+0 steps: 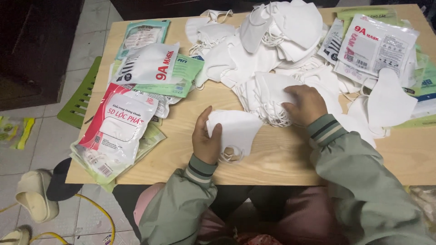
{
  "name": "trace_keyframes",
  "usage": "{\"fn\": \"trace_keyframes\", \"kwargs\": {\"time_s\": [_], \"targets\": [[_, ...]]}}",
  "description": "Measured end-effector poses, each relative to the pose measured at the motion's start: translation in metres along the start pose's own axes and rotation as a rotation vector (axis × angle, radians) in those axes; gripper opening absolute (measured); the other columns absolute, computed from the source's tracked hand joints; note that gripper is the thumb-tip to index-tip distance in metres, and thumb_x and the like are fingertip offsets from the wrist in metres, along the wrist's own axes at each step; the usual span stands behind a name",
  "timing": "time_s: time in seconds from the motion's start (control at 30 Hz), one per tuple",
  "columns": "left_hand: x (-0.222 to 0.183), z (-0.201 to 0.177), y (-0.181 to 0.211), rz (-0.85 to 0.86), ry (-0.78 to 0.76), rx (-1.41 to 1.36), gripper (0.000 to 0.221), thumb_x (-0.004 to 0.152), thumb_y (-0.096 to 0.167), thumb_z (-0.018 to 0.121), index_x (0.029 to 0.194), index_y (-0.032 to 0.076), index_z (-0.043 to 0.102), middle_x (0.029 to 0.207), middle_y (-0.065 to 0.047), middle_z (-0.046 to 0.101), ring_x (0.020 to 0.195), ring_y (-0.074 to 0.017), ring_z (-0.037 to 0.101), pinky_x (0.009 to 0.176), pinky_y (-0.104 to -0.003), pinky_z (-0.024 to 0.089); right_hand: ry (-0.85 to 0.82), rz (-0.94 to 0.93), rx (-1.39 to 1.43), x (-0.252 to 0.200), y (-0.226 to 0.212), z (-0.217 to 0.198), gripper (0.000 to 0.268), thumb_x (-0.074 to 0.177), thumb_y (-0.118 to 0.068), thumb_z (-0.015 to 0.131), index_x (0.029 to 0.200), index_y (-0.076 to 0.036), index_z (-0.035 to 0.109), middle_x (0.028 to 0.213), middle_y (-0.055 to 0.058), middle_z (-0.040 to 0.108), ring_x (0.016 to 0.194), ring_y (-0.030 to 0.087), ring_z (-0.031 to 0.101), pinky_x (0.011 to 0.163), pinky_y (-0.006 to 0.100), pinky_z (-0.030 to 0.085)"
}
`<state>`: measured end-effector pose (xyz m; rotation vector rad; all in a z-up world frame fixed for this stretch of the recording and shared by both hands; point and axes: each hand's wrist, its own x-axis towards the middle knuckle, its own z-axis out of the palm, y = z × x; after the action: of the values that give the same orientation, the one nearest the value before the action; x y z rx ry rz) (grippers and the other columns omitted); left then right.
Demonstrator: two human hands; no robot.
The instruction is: The person is sorting and stacking white face masks on a table. They pick up each mask, sometimes unfold it, and place it onto a growing stack.
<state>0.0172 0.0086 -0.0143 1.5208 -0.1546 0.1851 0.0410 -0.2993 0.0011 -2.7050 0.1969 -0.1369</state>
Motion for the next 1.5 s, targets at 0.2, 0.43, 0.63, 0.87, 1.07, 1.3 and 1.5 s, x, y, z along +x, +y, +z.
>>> {"fn": "trace_keyframes", "kwargs": {"time_s": [0.2, 0.43, 0.63, 0.87, 1.07, 1.3, 1.5], "targets": [[-0.004, -0.001, -0.018, -0.058, -0.005, -0.002, 0.025, 0.097, -0.004, 0.059, 0.113, 0.009, 0.074, 0.113, -0.013, 0.075, 0.120, -0.0271, 0.065, 0.106, -0.045, 0.050, -0.032, 0.051, -0.070, 0.005, 0.005, 0.013, 0.028, 0.094, -0.017, 0.071, 0.121, -0.018, 0.074, 0.105, 0.004, 0.075, 0.103, 0.022, 0.070, 0.091, 0.037, 0.056], [-0.001, 0.000, -0.012, -0.196, 0.057, 0.000, 0.021, 0.099, 0.005, 0.061, 0.114, 0.007, 0.074, 0.116, -0.016, 0.074, 0.124, -0.0277, 0.062, 0.110, -0.047, 0.046, 0.136, -0.027, -0.003, -0.003, -0.001, 0.002, 0.023, 0.095, -0.015, 0.067, 0.116, -0.010, 0.074, 0.095, 0.009, 0.073, 0.095, 0.028, 0.070, 0.089, 0.042, 0.056], [0.000, 0.003, 0.003, -0.357, 0.033, -0.008, 0.040, 0.101, 0.040, 0.061, 0.123, 0.008, 0.072, 0.126, -0.021, 0.068, 0.129, -0.0359, 0.059, 0.113, -0.053, 0.041, 0.330, -0.492, 0.159, -0.036, -0.039, 0.018, 0.029, 0.088, -0.018, 0.072, 0.116, -0.009, 0.073, 0.095, 0.012, 0.070, 0.093, 0.033, 0.068, 0.086, 0.046, 0.058], [-0.002, 0.000, -0.034, -0.336, 0.015, -0.094, 0.030, 0.099, 0.018, 0.067, 0.122, 0.000, 0.068, 0.119, -0.023, 0.068, 0.117, -0.0287, 0.063, 0.103, -0.047, 0.050, -0.044, -0.580, 0.265, -0.068, -0.096, 0.016, 0.026, 0.090, -0.024, 0.070, 0.112, -0.010, 0.076, 0.099, 0.016, 0.075, 0.096, 0.038, 0.071, 0.082, 0.050, 0.057], [0.000, -0.004, -0.044, -0.234, 0.080, -0.058, 0.024, 0.099, 0.010, 0.062, 0.121, 0.001, 0.066, 0.118, -0.021, 0.069, 0.115, -0.0249, 0.063, 0.098, -0.043, 0.055, 0.134, -0.378, 0.031, -0.015, -0.031, 0.018, 0.026, 0.099, -0.029, 0.067, 0.120, -0.014, 0.071, 0.115, 0.011, 0.070, 0.112, 0.032, 0.065, 0.096, 0.044, 0.054], [0.000, 0.001, -0.005, -0.100, 0.040, -0.050, 0.061, 0.096, 0.000, 0.054, 0.153, 0.012, 0.039, 0.128, -0.029, 0.063, 0.126, -0.0340, 0.057, 0.104, -0.049, 0.052, -0.040, -0.062, -0.335, 0.004, -0.004, 0.024, 0.033, 0.098, -0.031, 0.062, 0.130, -0.023, 0.068, 0.114, 0.002, 0.071, 0.110, 0.022, 0.065, 0.096, 0.037, 0.052], [-0.002, -0.001, -0.021, -0.151, 0.087, 0.045, 0.028, 0.094, -0.002, 0.059, 0.112, 0.010, 0.078, 0.110, -0.015, 0.076, 0.120, -0.0246, 0.064, 0.108, -0.044, 0.047, 0.048, -0.015, -0.058, -0.002, -0.013, 0.006, 0.023, 0.099, -0.022, 0.062, 0.118, -0.016, 0.074, 0.102, 0.008, 0.073, 0.100, 0.026, 0.068, 0.091, 0.040, 0.055]]}}
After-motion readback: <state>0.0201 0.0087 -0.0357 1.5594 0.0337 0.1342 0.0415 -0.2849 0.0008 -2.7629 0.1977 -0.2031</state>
